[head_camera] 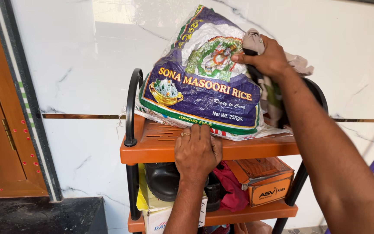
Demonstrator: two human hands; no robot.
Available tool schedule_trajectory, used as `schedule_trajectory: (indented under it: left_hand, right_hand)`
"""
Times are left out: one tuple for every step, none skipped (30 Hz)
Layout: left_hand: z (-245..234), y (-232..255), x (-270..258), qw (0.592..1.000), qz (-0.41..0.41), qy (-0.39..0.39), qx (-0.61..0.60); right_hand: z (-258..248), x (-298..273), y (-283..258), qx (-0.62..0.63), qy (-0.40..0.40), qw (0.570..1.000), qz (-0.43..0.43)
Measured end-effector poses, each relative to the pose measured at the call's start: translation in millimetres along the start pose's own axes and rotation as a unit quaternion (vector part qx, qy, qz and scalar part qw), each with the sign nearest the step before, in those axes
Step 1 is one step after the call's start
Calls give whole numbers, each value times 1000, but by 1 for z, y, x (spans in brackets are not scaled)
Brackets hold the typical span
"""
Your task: The person removes various items from an orange plastic shoe rack, including a bag of rice, shoe boxes, shoes, and cloths, placing them on the floor. They then wet a cloth at a wall tap and wipe the shelves of the rack clean.
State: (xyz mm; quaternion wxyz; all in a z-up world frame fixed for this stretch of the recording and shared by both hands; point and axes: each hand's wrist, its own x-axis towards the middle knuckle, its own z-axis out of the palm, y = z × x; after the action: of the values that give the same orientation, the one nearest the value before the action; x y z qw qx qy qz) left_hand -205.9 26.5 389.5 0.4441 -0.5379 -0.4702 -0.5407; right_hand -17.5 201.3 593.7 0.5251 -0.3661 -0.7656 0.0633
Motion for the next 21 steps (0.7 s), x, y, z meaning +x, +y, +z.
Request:
schedule_trajectory:
  left_hand:
    - [0, 0, 0, 1000, 1, -1, 0]
    - [0, -1, 1, 1000, 2, -2, 0]
    - [0, -1, 0, 1000, 3, -4, 2]
    - [0, 0, 0, 1000, 5, -3, 0]
    - [0, -1, 0, 1000, 6, -3, 0]
    - [-1, -2, -1, 1000, 7, -4, 0]
    - [-1, -2, -2, 1000, 9, 1, 2]
    - [0, -3, -2, 1000, 12, 6, 4]
    - [0, -2, -3, 1000, 13, 10, 6]
    - [1, -3, -3, 1000, 13, 10, 4]
    - [1, -3, -4, 1000, 13, 9, 2]
    - [1, -4, -4, 1000, 12, 8, 0]
    - [2, -4, -4, 1000, 13, 12, 0]
    - [2, -4, -4, 1000, 13, 16, 0]
    - [2, -4, -4, 1000, 14, 20, 0]
    - [2, -5, -4, 1000, 15, 20, 0]
    - [3, -5, -4, 1000, 15, 20, 0]
    - [3, -6, -4, 1000, 15, 20, 0]
    - [4, -6, -4, 1000, 15, 18, 0]
    - [5, -7, -4, 1000, 15, 16, 1]
    - [6, -7, -5, 1000, 15, 15, 0]
  right_hand:
    - [3, -5, 2, 10, 32, 999, -32]
    - [4, -9, 2, -2, 64, 997, -38]
    - [6, -14, 2, -13, 95, 994, -45]
    - [6, -17, 0, -24, 127, 990, -52]
    - [8, -19, -4, -36, 147, 987, -54]
    - [10, -21, -8, -48, 166, 983, -56]
    - [11, -21, -13, -59, 188, 979, -60]
    - [12, -21, -18, -75, 212, 972, -69]
    - [12, -21, -22, -91, 234, 965, -79]
    - [12, -20, -27, -108, 257, 956, -88]
    - [12, -19, -31, -124, 279, 947, -99]
    - [12, -18, -35, -140, 301, 937, -110]
    - [12, -15, -39, -155, 324, 925, -122]
    - [10, -12, -41, -144, 334, 921, -140]
    - [8, -10, -42, -133, 345, 916, -157]
    - [5, -6, -41, -121, 356, 910, -175]
    - [2, -1, -39, -131, 377, 897, -188]
    - [-2, 5, -36, -140, 399, 884, -202]
    - [-6, 11, -31, -150, 418, 870, -214]
    - [-10, 18, -25, -156, 434, 864, -201]
    - [-15, 24, -19, -163, 449, 858, -189]
